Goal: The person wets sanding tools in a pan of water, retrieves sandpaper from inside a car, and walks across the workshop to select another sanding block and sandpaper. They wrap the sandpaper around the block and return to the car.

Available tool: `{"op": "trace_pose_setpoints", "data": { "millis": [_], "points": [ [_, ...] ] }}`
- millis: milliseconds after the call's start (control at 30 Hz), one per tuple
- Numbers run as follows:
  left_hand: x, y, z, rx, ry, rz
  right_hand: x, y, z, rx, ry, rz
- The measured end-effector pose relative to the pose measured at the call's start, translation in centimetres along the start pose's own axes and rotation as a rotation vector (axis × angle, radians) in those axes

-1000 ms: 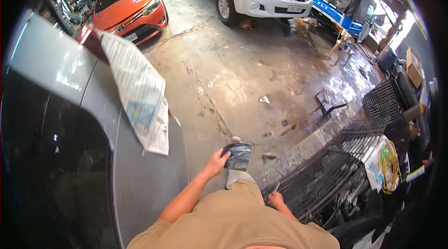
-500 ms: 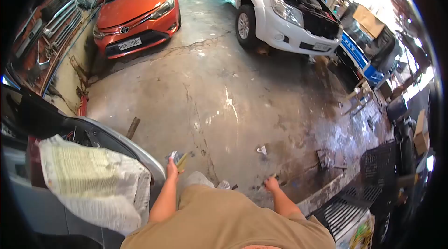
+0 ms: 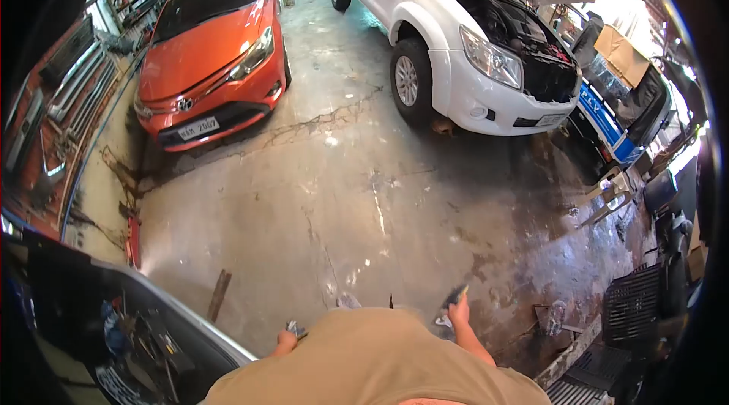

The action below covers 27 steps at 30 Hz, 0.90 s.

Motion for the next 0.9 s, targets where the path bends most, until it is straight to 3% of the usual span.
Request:
{"op": "trace_pose_setpoints", "data": {
  "millis": [67,133,167,233,267,367,467,533,567,633,700,800,900],
  "points": [
    [-9.2,-6.0,-6.3,-0.04,0.135,-0.05,-1.1,1.3,-0.9,0.138,0.203,-0.154],
    [-18.2,-12.7,-12.1,-0.089,0.18,0.176,-3.7,2.2,-3.4,0.066,0.234,0.067],
    [-23.4,-16.1,-15.5,-0.172,0.265,0.104,-2.0,1.8,-3.1,0.082,0.28,0.075],
    [-34.7,-23.0,-14.2,0.011,0.185,0.592,-1.9,3.2,-5.7,0.081,0.328,0.156],
    [-38.6,-25.1,-16.4,0.009,0.191,0.675,-4.6,5.2,-8.9,0.064,0.332,0.23],
    [-49.1,-28.8,-24.7,0.003,0.25,0.858,5.3,4.4,-15.1,0.132,0.177,0.007],
    [-54.5,-28.3,-30.7,0.03,0.258,0.899,11.9,7.0,-30.1,0.157,0.138,0.171],
    [-55.0,-27.0,-32.0,0.046,0.094,0.897,25.5,6.3,-38.4,0.132,0.062,0.263],
    [-55.5,-27.0,-32.0,0.039,-0.003,0.879,34.4,5.6,-41.3,0.271,0.045,0.177],
    [-54.5,-26.9,-36.1,0.012,-0.074,0.462,44.3,8.2,-52.8,0.225,-0.175,0.218],
    [-55.9,-28.2,-35.7,-0.089,-0.199,0.405,57.8,9.0,-61.1,0.253,-0.282,0.25],
    [-57.9,-27.7,-40.6,-0.096,-0.217,0.234,77.5,10.2,-70.9,0.181,-0.562,0.24],
    [-62.2,-29.4,-45.3,0.006,-0.261,0.229,89.9,12.4,-78.1,0.191,-0.588,0.133]
  ]
}}
Point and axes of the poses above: each hand's wrist, its own z-axis away from the middle knuckle, its own y-axis out of the palm, x = y × z, the point moved 10 cm from there along -z, towards the middle knuckle, and after that the axes turned 7 degrees about x, right-handed, at the moved point
